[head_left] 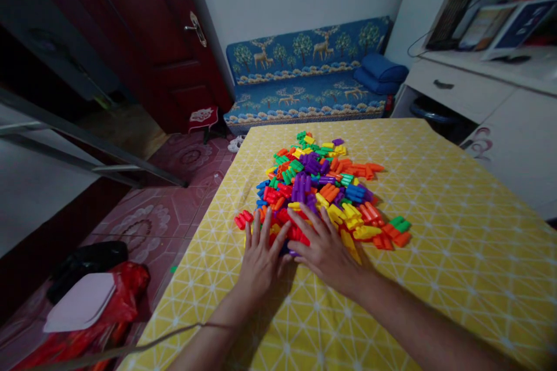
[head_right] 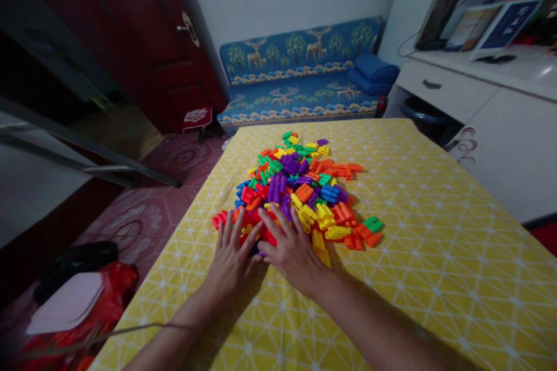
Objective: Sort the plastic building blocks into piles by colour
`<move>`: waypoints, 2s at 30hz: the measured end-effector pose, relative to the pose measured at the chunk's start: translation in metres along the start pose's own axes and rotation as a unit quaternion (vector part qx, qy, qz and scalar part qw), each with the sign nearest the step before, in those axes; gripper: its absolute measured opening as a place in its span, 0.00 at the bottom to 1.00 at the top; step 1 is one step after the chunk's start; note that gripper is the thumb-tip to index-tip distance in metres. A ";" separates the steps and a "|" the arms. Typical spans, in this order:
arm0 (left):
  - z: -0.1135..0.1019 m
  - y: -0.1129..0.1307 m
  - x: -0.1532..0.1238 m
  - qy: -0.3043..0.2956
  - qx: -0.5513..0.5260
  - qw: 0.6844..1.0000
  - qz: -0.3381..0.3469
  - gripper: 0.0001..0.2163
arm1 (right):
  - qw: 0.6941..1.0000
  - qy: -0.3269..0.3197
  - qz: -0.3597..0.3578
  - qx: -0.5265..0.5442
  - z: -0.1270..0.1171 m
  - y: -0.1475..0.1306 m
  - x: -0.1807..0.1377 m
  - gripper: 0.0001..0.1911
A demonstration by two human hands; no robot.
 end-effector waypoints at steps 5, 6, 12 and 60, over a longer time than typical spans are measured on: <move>-0.015 -0.062 0.036 0.090 -0.015 0.984 -0.151 0.26 | 0.991 0.069 0.117 -0.001 -0.040 0.059 0.019 0.19; -0.016 -0.081 0.031 0.103 -0.016 0.972 -0.213 0.26 | 0.986 0.089 0.142 -0.001 -0.049 0.073 0.012 0.19; 0.015 -0.144 -0.007 0.086 -0.077 0.916 -0.385 0.26 | 0.911 0.196 0.361 0.029 -0.068 0.178 -0.094 0.28; 0.070 -0.150 0.082 0.241 -0.635 0.662 -0.316 0.22 | 0.894 0.121 0.280 0.328 0.008 0.218 0.060 0.33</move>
Point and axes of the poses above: each hand's wrist, its own x-axis towards the middle knuckle, its own z-axis out of the palm, y = z × x, the point moved 7 cm from there along x, towards the middle knuckle, and after that the axes turned 6 degrees about z, right-handed, at the moved point
